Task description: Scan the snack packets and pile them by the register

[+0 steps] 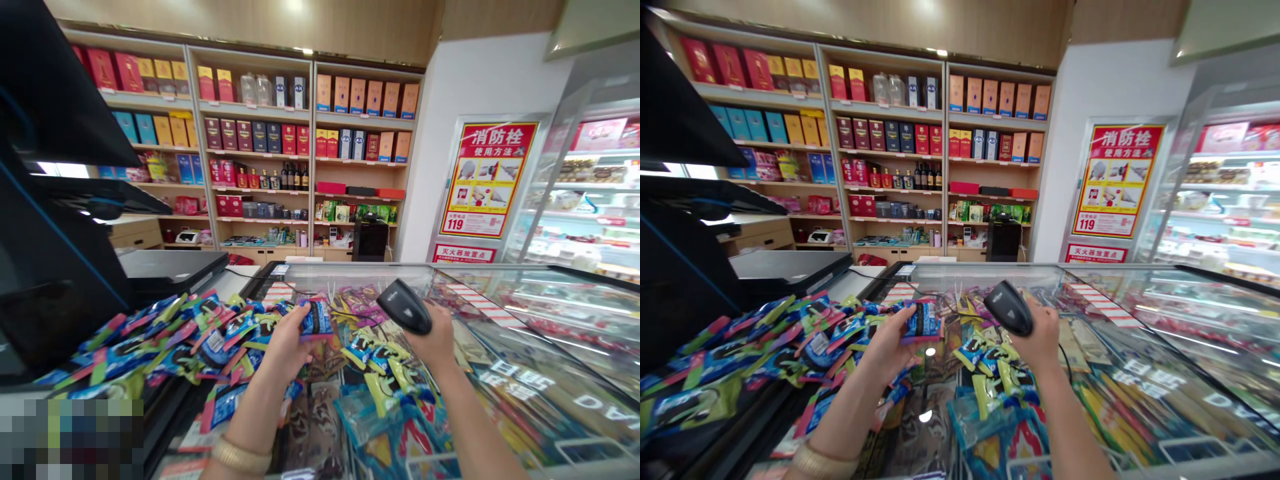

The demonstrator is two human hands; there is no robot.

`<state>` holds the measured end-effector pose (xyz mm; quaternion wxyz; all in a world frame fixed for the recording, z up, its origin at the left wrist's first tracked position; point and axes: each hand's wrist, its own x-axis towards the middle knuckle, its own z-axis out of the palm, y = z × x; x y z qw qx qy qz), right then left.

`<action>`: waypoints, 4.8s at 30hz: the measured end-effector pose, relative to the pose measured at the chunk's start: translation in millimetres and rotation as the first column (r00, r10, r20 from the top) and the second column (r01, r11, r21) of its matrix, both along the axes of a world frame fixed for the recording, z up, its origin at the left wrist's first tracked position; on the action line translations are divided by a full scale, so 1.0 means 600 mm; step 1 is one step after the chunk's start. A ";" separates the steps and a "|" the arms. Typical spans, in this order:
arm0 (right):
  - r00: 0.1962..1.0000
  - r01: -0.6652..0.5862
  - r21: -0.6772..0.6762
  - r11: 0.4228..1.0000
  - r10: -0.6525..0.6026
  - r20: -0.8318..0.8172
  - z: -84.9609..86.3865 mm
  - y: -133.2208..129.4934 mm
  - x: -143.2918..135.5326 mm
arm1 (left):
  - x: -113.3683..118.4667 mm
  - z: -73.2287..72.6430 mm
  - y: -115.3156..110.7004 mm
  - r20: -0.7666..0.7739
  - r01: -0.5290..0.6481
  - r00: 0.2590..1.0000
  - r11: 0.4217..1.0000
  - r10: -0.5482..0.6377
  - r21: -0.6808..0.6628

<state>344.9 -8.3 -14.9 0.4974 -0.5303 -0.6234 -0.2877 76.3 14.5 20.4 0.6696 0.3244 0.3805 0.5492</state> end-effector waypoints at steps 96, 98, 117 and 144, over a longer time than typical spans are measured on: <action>0.997 0.076 -0.090 0.993 -0.073 0.039 -0.011 0.012 0.006 | 0.021 -0.086 0.031 -0.815 0.462 -0.276 0.814 0.510 0.353; 0.996 0.079 -0.090 0.993 -0.075 0.042 -0.011 0.011 0.006 | 0.019 -0.082 0.033 -0.840 0.453 -0.204 0.809 0.504 0.375; 0.961 -0.206 -0.269 0.941 0.247 0.126 0.005 -0.009 -0.039 | 0.030 -0.063 0.036 -0.269 -0.174 0.921 0.914 0.284 0.368; 0.998 -0.006 -0.102 0.995 0.013 0.064 0.000 0.000 -0.011 | 0.064 -0.083 0.008 -0.520 0.058 0.776 0.780 0.357 0.623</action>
